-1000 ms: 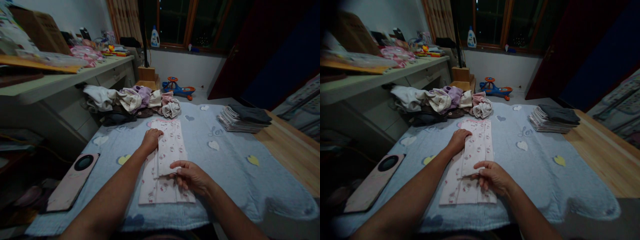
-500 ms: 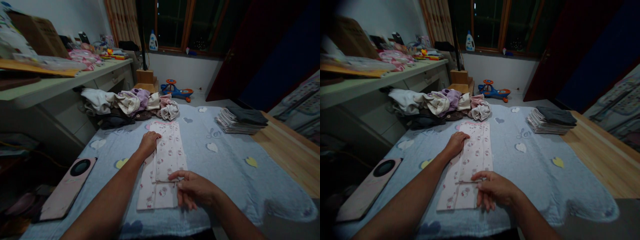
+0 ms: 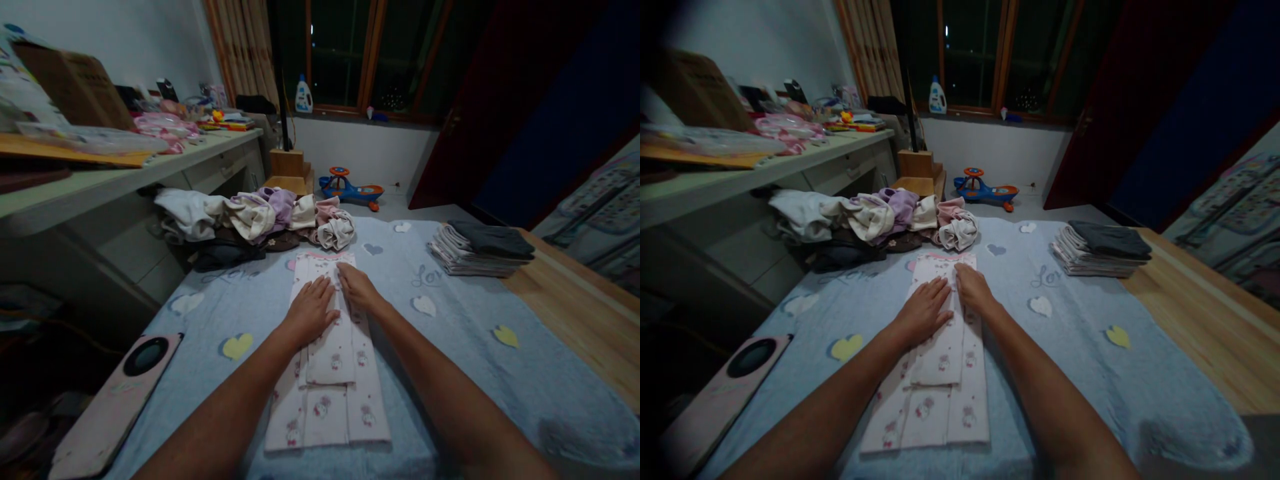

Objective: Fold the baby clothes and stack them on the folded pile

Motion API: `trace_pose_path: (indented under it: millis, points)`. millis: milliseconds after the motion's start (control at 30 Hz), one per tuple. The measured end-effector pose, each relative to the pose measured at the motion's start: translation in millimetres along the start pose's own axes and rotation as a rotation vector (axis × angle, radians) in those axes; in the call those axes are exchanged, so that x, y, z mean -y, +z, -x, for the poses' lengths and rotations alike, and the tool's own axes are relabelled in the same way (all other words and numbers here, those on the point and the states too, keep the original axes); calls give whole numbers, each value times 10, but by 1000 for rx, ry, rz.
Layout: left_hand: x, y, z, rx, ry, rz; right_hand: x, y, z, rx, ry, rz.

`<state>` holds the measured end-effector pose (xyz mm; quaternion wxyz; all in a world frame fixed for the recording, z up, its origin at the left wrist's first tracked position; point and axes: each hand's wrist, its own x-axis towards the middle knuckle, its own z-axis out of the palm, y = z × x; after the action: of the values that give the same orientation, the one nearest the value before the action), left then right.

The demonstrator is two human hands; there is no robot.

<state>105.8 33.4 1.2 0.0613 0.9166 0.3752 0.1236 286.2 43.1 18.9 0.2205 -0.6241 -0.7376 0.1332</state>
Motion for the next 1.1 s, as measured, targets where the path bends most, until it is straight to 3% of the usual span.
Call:
trace_pose_path:
  millis: [167, 300, 600, 800, 967, 1100]
  points:
    - [7, 16, 77, 122, -62, 25, -165, 189, -58, 114, -2, 205]
    - [-25, -31, 98, 161, -77, 34, -234, 238, -45, 111, 18, 237]
    - [-95, -106, -8, -34, -88, -31, -262, 249, -84, 101, 42, 255]
    - [50, -20, -150, -188, -301, 152, -390, 263, -105, 52, 17, 118]
    - [149, 5, -287, -195, -434, 365, -468, 255, -112, 8, -8, 7]
    - [160, 2, -335, -165, -490, 436, -456, 243, -93, 46, -34, 49]
